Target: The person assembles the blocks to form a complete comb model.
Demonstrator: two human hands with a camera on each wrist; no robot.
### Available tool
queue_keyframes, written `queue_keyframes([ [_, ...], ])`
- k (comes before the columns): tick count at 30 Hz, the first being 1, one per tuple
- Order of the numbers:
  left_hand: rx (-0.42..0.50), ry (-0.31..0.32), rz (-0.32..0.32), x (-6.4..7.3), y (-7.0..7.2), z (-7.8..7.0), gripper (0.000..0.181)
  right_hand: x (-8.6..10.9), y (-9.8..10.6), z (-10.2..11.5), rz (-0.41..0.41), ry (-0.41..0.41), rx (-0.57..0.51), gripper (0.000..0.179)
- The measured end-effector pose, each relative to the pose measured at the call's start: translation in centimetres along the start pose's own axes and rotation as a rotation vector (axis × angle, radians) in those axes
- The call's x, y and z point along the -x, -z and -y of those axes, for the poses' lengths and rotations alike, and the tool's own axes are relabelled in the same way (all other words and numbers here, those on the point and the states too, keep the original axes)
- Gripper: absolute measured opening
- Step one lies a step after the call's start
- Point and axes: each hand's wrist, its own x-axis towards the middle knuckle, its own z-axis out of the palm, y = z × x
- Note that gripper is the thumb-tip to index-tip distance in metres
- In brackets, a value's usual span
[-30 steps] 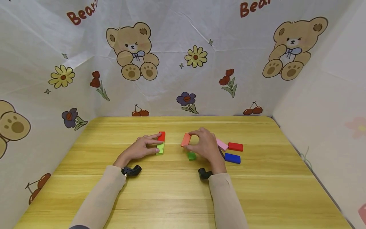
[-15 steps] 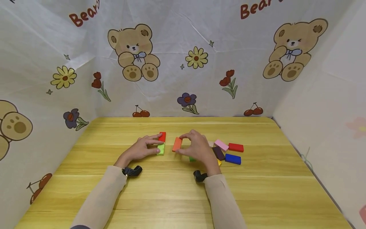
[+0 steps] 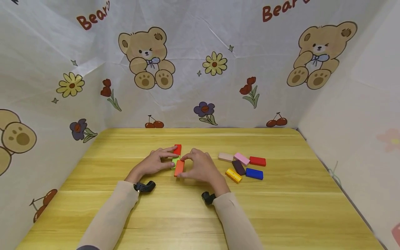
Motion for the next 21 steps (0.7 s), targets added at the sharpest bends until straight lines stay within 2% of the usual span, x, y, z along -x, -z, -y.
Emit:
queue_keyframes([
  [5, -0.001, -0.005, -0.006, 0.0, 0.0, -0.1, 0.043, -0.1, -0.5, 0.7, 0.019, 0.036, 0.021, 0.053],
  [13, -0.036, 0.005, 0.004, 0.0, 0.1, -0.1, 0.041, -0.2, -1.2, 1.5, 0.081, 0.045, 0.075, 0.059],
  [21, -0.026, 0.013, 0.008, 0.0, 0.1, 0.0, 0.039, -0.4, -1.7, 1.7, 0.107, 0.039, 0.089, 0.062],
])
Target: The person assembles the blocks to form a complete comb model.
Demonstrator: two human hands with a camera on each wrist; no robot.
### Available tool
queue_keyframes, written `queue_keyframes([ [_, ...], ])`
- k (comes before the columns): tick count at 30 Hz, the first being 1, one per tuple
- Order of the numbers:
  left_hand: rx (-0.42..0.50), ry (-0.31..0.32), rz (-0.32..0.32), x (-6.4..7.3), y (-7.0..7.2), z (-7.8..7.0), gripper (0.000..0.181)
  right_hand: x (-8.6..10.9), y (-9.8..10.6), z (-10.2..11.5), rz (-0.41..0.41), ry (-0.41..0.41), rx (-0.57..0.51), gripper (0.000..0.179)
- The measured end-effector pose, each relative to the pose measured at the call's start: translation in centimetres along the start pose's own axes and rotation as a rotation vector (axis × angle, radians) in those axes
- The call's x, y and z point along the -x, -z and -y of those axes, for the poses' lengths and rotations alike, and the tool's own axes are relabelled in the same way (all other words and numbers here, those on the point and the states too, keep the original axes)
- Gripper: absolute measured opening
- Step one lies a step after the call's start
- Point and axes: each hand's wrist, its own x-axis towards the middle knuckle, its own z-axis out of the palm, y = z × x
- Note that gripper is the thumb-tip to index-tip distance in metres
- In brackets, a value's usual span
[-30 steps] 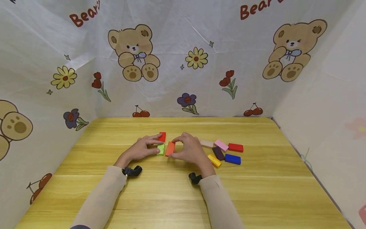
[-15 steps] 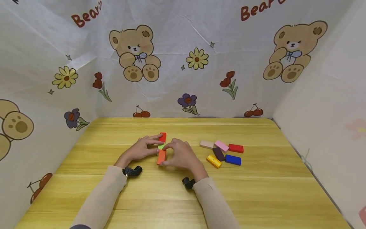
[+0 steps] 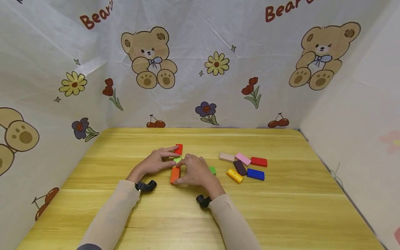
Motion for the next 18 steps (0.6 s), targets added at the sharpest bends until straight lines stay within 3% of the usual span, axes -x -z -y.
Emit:
queue_keyframes([
  [18, -0.001, 0.011, -0.004, -0.13, -0.13, 0.27, 0.037, -0.49, -0.42, 0.54, 0.014, -0.036, 0.041, 0.062],
])
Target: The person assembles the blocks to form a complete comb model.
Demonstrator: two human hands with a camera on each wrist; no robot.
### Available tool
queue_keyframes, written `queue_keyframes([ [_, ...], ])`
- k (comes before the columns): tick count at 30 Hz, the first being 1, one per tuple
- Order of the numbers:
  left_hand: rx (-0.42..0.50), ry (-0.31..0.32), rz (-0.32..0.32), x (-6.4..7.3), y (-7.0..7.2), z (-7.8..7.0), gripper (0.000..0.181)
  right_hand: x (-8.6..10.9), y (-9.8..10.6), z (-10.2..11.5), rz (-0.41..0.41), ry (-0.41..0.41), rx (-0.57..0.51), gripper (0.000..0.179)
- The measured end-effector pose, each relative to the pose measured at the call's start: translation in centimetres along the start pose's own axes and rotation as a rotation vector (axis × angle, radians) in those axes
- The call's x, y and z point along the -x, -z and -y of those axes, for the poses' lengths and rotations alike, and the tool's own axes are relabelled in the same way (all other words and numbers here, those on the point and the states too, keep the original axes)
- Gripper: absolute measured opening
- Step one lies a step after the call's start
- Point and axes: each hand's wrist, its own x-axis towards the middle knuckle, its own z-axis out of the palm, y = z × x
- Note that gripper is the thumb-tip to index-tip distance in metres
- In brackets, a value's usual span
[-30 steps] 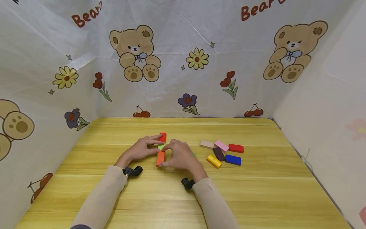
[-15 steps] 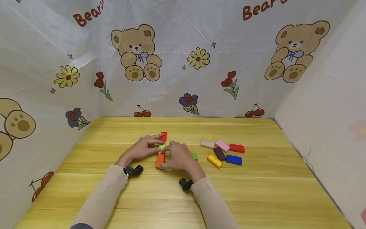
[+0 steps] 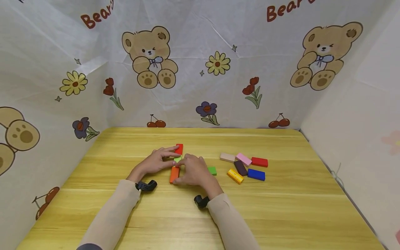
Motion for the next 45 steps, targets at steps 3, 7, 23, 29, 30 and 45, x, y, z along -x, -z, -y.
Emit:
queue_keyframes([
  [3, 0.003, 0.001, 0.003, 0.0, 0.0, 0.0, 0.039, 0.1, 0.0, -0.2, -0.003, 0.003, -0.004, 0.061],
  [7, 0.016, 0.002, 0.005, 0.1, -0.1, 0.0, 0.039, 0.1, 0.0, -0.4, 0.0, 0.001, -0.007, 0.061],
  [23, 0.015, -0.005, -0.001, 0.1, -0.2, -0.2, 0.038, 0.4, 0.2, -0.5, 0.045, 0.0, -0.04, 0.065],
  [29, 0.029, 0.004, 0.008, 0.3, -0.3, -0.3, 0.04, 0.6, 0.3, -0.9, 0.051, 0.008, -0.083, 0.069],
  [30, 0.026, 0.002, 0.011, 0.3, -0.4, -0.3, 0.04, 0.7, 0.3, -1.0, 0.05, 0.009, -0.087, 0.07],
  [45, 0.036, 0.005, 0.004, 0.1, 0.0, 0.0, 0.038, 1.3, 2.6, -2.2, -0.015, -0.08, -0.188, 0.073],
])
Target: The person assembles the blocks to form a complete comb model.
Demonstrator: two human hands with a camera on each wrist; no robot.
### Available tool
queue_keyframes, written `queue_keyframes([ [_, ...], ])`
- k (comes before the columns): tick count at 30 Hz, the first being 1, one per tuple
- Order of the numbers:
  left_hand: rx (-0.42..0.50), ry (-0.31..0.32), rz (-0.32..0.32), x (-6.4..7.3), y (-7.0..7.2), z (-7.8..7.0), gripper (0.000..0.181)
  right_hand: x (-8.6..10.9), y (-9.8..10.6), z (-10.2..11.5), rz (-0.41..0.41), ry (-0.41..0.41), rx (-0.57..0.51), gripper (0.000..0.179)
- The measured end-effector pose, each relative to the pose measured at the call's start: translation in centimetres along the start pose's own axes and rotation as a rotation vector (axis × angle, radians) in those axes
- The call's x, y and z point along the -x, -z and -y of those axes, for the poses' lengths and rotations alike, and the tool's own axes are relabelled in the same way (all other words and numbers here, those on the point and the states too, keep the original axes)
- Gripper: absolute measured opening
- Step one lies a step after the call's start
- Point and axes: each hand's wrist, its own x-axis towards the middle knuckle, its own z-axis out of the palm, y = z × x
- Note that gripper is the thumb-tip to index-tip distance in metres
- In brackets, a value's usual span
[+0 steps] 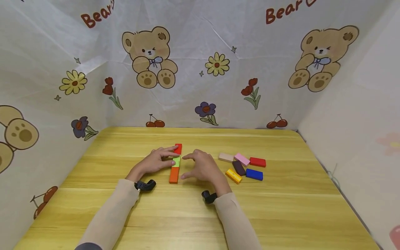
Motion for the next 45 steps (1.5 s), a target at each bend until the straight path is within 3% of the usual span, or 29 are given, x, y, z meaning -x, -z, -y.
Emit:
queue_keyframes([
  [6, -0.001, 0.008, 0.006, 0.0, 0.1, 0.1, 0.039, 0.7, 1.3, -0.1, -0.113, 0.017, -0.087, 0.062],
  [11, 0.012, 0.011, 0.006, -0.1, 0.2, 0.1, 0.039, 1.6, 2.4, -0.5, -0.261, 0.067, -0.088, 0.048],
  [14, 0.005, 0.01, 0.002, -0.1, 0.2, 0.1, 0.04, 2.2, 2.9, -0.9, -0.293, 0.064, -0.102, 0.043],
  [22, 0.001, -0.028, 0.005, 0.0, 0.1, -0.1, 0.042, 3.6, 3.6, -2.6, -0.276, 0.008, -0.1, 0.041],
  [33, -0.006, -0.01, 0.0, 0.2, 0.5, 0.0, 0.043, 4.5, 4.3, -4.7, -0.206, -0.03, -0.121, 0.047],
  [39, 0.003, -0.013, 0.0, 0.1, 0.2, -0.1, 0.041, 5.0, 4.4, -6.2, -0.204, -0.055, -0.159, 0.047],
  [45, 0.011, -0.019, -0.005, 0.3, -0.1, -0.2, 0.041, 5.4, 4.2, -7.0, -0.15, -0.061, -0.218, 0.045],
])
